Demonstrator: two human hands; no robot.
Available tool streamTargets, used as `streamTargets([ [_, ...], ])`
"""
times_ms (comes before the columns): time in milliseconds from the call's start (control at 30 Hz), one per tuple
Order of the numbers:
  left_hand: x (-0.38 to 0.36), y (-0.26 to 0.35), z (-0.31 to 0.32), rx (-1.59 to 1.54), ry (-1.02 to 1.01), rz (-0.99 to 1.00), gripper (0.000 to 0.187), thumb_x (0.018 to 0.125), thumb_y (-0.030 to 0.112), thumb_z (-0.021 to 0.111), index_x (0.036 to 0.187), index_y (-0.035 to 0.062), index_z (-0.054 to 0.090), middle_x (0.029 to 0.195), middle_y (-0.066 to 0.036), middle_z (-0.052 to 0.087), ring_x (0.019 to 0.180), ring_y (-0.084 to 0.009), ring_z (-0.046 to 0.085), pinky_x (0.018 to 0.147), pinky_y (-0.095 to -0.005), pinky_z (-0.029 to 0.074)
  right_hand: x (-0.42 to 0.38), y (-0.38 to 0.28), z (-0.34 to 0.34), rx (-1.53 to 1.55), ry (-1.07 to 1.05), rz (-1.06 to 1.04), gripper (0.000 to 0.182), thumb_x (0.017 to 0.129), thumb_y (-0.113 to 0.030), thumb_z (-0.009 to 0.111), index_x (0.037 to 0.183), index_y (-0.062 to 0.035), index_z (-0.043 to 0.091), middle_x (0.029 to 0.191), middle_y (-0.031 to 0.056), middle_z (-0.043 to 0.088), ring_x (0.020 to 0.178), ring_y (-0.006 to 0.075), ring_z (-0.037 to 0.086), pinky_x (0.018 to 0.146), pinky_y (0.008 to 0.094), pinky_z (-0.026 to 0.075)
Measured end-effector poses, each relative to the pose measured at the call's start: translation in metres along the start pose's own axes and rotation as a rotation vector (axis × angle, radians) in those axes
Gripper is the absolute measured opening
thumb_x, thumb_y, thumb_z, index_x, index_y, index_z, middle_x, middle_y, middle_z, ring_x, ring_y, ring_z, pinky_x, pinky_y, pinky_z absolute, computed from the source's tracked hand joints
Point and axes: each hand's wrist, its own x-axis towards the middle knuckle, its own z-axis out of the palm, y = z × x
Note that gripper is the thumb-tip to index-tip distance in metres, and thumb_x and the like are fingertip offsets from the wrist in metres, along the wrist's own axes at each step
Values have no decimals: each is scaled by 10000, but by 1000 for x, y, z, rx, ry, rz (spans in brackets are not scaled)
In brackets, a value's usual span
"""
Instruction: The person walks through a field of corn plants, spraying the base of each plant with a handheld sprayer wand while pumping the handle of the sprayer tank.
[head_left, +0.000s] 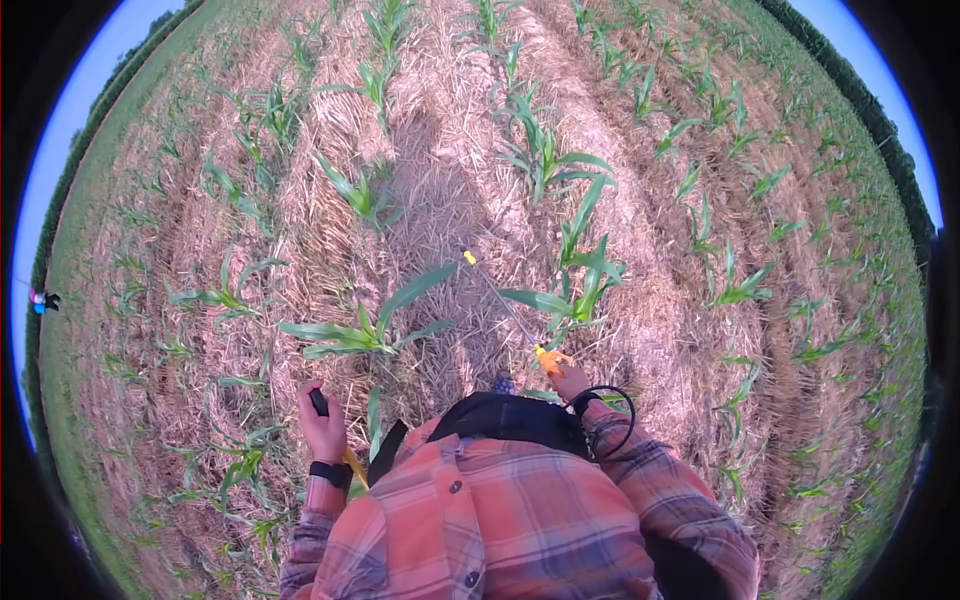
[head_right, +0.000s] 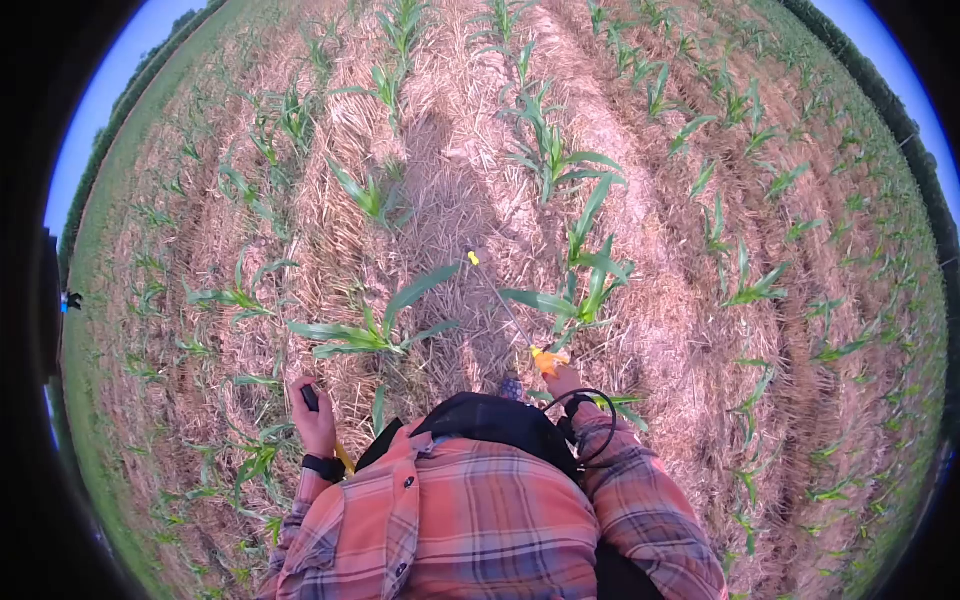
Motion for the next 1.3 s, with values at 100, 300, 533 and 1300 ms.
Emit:
streamTargets([
  [100, 21, 14, 21, 46, 6, 94, 213, 734, 1, 485, 934, 63, 443, 650, 18, 364, 540, -56, 328, 467, -208, 296, 17, 14, -29, 211, 5, 197, 253, 744, -297, 520, 709, -50, 555, 504, 32, 506, 400, 121, 492, 372, 249, 381],
  [300, 44, 9, 51, -44, 3, 86, 237, 727, -20, 481, 944, 62, 437, 672, 20, 379, 549, -53, 333, 476, -204, 301, 45, 32, -72, 541, 187, 332, 233, 779, -256, 519, 728, -29, 525, 520, 36, 501, 368, 101, 434, 330, 241, 327],
  [533, 82, 2, 62, 2, -59, 4, 227, 727, -14, 481, 939, 59, 441, 660, 11, 380, 543, -61, 335, 473, -206, 296, 71, 8, -117, 861, 403, 498, 217, 782, -233, 514, 724, -24, 495, 504, 41, 467, 332, 115, 415, 276, 258, 311],
  [1300, 306, -60, 100, -158, -122, -136, 210, 722, 4, 473, 922, 64, 455, 615, 12, 373, 519, -67, 346, 475, -209, 314, 248, -223, -47, 125, -123, 47, 256, 786, -294, 498, 693, -56, 511, 527, 2, 491, 382, 74, 441, 339, 218, 349],
])
